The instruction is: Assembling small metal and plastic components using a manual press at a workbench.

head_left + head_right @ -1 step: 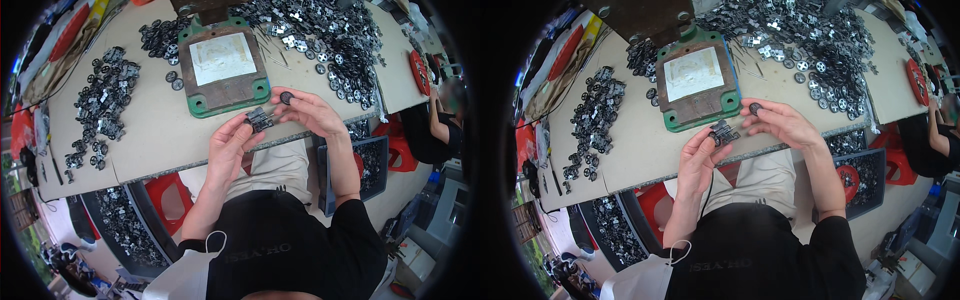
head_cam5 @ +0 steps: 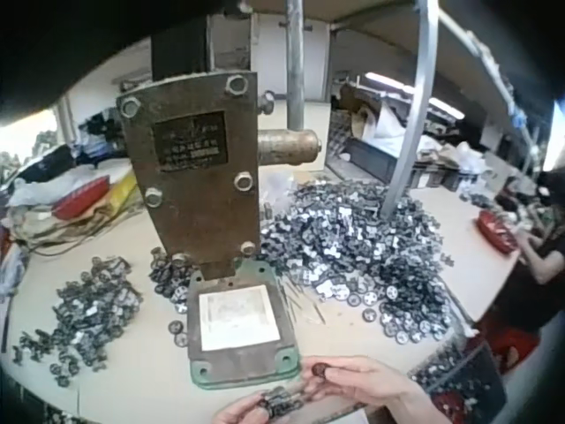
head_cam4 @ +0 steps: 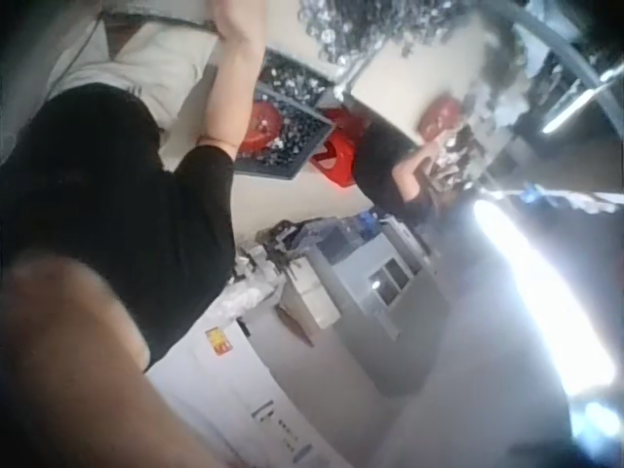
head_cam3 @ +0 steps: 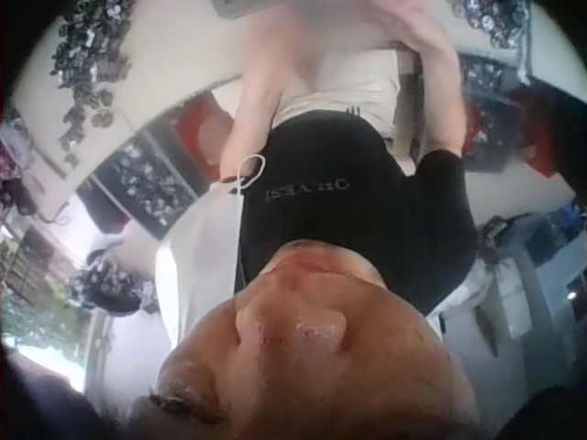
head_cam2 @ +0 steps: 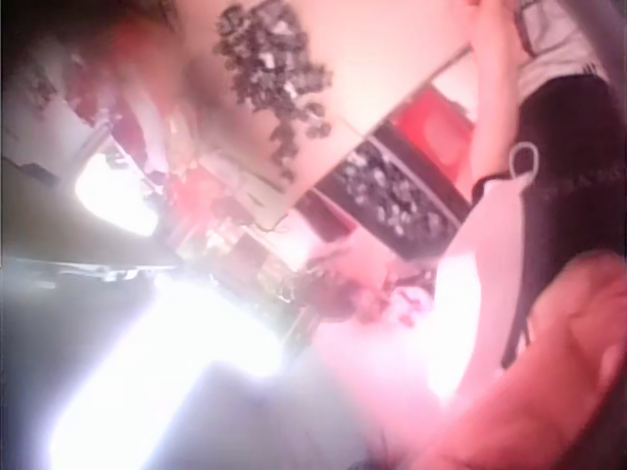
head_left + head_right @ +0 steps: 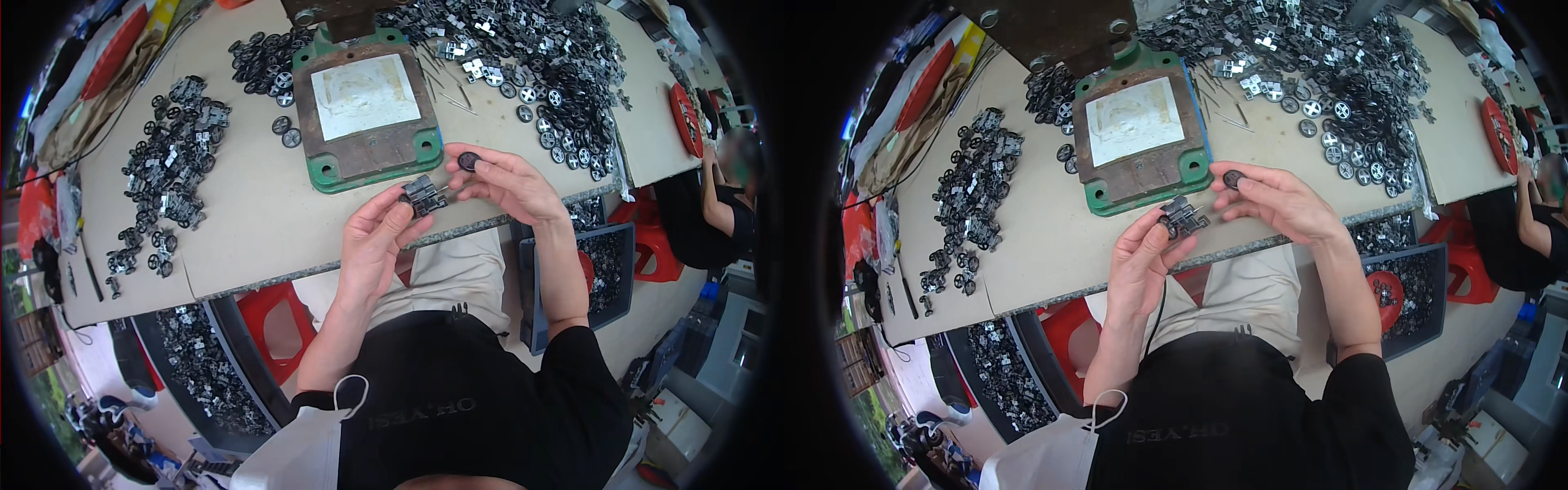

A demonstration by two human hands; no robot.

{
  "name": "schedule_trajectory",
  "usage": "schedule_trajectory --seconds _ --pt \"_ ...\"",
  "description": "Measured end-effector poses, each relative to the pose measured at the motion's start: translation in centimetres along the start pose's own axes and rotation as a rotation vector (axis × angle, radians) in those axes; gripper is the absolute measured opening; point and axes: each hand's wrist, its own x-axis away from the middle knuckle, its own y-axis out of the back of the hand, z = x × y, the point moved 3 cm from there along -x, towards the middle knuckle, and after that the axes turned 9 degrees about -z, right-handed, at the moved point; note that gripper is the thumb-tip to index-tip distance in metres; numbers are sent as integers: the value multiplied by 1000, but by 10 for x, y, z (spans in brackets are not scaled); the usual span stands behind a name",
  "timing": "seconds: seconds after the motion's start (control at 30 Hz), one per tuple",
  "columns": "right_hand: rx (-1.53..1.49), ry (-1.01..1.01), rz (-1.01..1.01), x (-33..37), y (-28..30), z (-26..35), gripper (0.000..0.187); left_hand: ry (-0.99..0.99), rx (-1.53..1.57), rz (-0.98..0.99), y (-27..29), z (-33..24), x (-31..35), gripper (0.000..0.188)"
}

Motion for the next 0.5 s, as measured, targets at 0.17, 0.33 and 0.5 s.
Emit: schedule_trajectory --seconds 0.17,0.33,0.5 --pt "101 22 52 1 -5 3 34 10 17 -16 1 -2 0 27" --pt "265 346 18 -4 -10 3 39 -53 -5 7 2 -6 1 27" --pt "188 251 31 -5 -17 -4 42 -74 -94 -33 -4 -9 2 29"
